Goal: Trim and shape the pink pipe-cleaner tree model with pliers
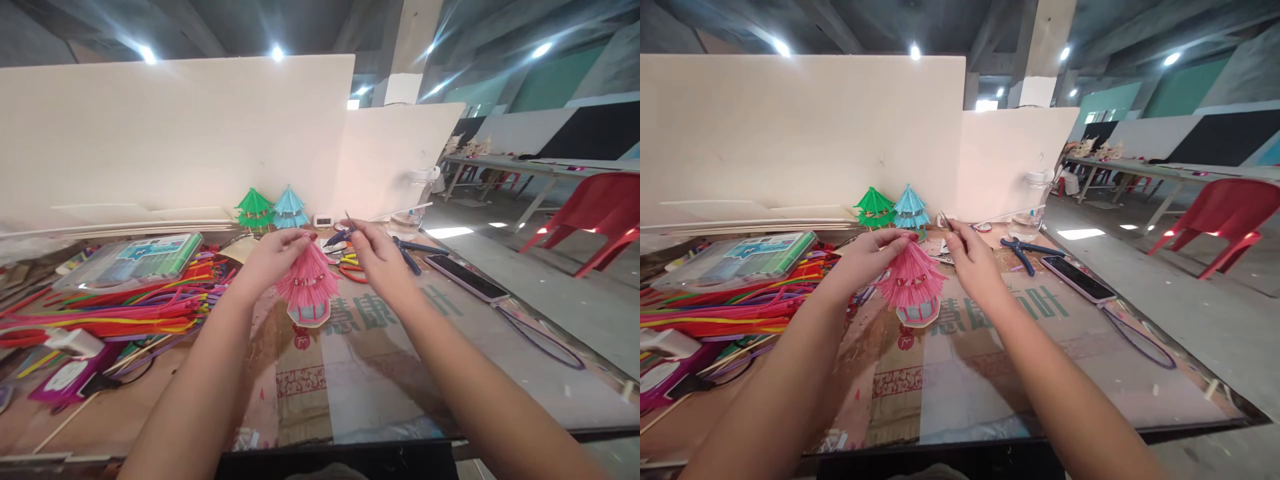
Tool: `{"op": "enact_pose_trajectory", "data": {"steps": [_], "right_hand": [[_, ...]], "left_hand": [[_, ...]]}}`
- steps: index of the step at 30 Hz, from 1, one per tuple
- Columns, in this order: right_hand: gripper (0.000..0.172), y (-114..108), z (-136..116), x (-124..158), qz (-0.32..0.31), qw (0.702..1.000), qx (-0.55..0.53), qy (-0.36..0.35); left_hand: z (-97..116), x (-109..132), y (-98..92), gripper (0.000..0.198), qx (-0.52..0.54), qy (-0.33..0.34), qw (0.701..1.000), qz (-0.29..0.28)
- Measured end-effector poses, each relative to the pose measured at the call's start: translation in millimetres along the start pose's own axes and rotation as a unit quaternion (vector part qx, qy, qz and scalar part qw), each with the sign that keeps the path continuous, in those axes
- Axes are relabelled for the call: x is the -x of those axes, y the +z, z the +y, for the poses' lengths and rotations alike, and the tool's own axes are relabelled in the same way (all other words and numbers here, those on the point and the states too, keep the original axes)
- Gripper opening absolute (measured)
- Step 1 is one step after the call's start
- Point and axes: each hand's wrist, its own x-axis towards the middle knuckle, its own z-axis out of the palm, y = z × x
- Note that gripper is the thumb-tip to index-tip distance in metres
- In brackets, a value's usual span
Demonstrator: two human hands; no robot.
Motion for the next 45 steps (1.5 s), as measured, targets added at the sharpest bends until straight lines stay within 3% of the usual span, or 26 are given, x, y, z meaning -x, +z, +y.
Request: {"op": "enact_pose_trajectory", "data": {"steps": [4,8,14,19,34,40,45], "right_hand": [[0.038,1,2,18,0.007,0.999,-0.012,0.030],[0.040,8,11,28,-0.004,1.000,-0.003,0.008],[0.036,15,2,34,-0.006,0.996,0.062,-0.058],[0.033,14,-9,38,-0.035,0.991,0.080,-0.104],[0.030,22,11,34,-0.017,0.998,0.053,-0.020],[0.029,24,16,33,-0.029,0.999,0.032,-0.002],[0.030,23,19,32,-0.004,0.999,0.046,-0.008]], "left_hand": [[-9,4,-2.2,0.035,0.068,-0.033,0.997,0.013],[-10,12,-6.6,0.040,0.083,-0.049,0.995,0.039],[-16,23,-3.5,0.042,0.104,0.000,0.992,0.074],[-22,30,2.1,0.048,0.163,0.005,0.986,0.037],[-17,34,13.0,0.044,0.151,0.000,0.988,0.021],[-22,35,7.5,0.051,0.137,0.015,0.990,0.017],[-19,34,0.1,0.052,0.116,0.041,0.992,0.023]]}}
